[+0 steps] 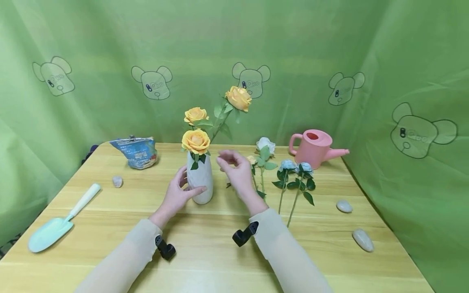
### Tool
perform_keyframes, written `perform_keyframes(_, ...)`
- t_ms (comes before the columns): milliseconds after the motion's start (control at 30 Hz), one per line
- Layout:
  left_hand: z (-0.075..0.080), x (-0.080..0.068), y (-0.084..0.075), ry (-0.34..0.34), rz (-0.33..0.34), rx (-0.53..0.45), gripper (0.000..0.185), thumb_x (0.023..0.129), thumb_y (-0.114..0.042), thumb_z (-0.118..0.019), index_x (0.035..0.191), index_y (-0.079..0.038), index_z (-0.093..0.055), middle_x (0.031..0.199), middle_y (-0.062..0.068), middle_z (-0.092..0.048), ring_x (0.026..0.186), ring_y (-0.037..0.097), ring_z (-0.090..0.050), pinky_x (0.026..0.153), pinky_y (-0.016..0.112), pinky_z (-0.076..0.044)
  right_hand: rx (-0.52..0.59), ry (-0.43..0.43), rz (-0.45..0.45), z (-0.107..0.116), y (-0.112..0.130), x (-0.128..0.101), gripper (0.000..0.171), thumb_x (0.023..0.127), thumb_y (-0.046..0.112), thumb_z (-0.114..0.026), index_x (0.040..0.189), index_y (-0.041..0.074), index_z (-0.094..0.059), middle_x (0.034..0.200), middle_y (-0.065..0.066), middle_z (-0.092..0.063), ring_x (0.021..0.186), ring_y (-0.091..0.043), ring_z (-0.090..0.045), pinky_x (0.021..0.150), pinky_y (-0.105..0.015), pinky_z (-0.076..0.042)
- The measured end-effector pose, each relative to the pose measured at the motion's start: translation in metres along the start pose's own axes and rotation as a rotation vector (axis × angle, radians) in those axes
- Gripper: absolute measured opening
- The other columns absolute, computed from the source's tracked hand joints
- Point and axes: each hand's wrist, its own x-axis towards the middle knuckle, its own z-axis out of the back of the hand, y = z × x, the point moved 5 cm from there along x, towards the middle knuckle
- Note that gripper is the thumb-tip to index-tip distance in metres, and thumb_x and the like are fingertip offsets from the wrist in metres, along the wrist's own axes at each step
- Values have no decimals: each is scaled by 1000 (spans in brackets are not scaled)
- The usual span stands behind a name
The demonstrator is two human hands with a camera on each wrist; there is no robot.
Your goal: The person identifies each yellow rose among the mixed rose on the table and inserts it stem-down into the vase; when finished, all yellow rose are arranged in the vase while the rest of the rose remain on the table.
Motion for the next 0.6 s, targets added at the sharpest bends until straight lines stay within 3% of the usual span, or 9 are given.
perform_keyframes(233, 2, 0, 2, -5, -12, -4, 73, 75, -16, -79, 137, -20, -41, 130, 10, -48, 117, 31, -47, 95, 44, -43, 156, -107, 109, 21, 42, 16, 30, 86, 7, -66, 110, -8, -57, 92, -9, -62, 83, -22, -61, 73, -31, -55)
perform_keyframes(300, 2, 0, 2, -2, -9, -9, 73, 75, -16, -79, 137, -20, -41, 130, 10, -48, 116, 31, -47, 95, 45, -42, 202, -128, 130, 21, 55, 21, 23, 85, 5, -66, 105, -5, -60, 93, -7, -64, 81, -18, -61, 73, -29, -54)
perform_keyframes(467, 1, 1, 2, 4, -8, -18, 74, 74, -14, -79, 137, -20, -40, 130, 9, -48, 116, 30, -48, 95, 44, -43, 207, -161, 136, 14, 72, 30, 12, 84, 5, -68, 96, 5, -64, 98, -4, -66, 85, -15, -61, 74, -24, -51)
perform_keyframes(600, 0, 1, 2, 0, -10, -10, 75, 74, -13, -79, 138, -20, -40, 130, 10, -49, 115, 29, -48, 94, 42, -43, 212, -184, 116, 6, 76, 35, 12, 83, 6, -70, 94, 5, -66, 90, -2, -66, 85, -13, -60, 76, -24, -49)
